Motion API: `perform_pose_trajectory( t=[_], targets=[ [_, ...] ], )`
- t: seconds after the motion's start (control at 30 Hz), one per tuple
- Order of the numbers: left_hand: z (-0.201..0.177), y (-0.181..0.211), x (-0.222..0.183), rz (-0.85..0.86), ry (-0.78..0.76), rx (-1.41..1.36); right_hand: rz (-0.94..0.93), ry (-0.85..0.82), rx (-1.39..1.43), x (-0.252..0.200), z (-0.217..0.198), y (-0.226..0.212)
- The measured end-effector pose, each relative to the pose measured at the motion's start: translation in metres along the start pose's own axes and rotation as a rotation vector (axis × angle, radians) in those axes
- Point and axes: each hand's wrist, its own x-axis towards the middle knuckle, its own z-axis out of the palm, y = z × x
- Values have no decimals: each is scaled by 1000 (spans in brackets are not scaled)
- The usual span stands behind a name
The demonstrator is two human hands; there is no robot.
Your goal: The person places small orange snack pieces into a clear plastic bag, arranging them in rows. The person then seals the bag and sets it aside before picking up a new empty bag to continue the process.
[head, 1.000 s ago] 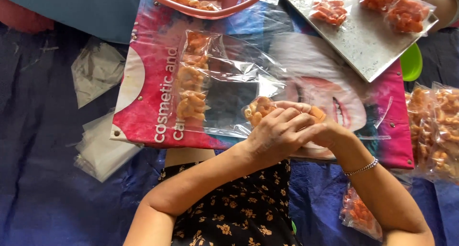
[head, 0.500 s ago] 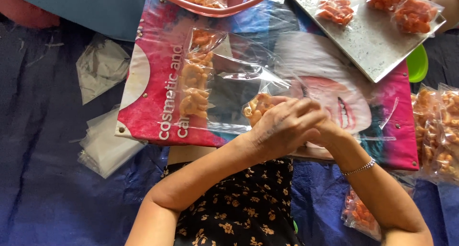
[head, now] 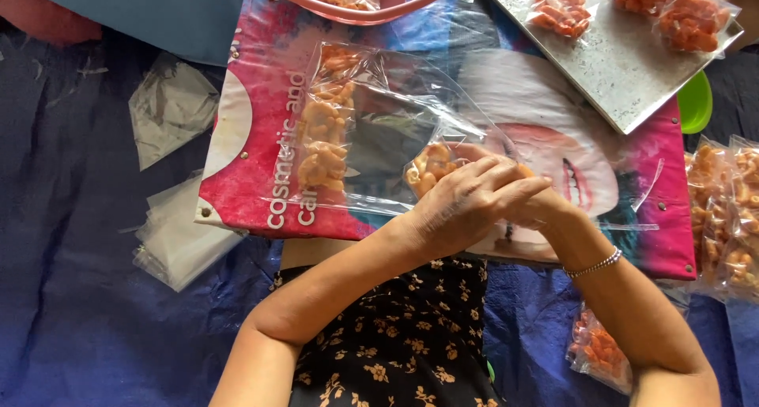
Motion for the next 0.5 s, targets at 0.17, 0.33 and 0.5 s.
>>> perform_pose_trajectory(
  t=[0.17,0.33,0.5],
  targets=[
    [2,6,4,45,52,33,25,-20,-32,12,12,-9],
    [-13,22,10,79,92,-33,45,-41,-73,29,18,-21],
    [-33,29,17,102,99,-1,74,-57,-94,49,19,-24]
  ],
)
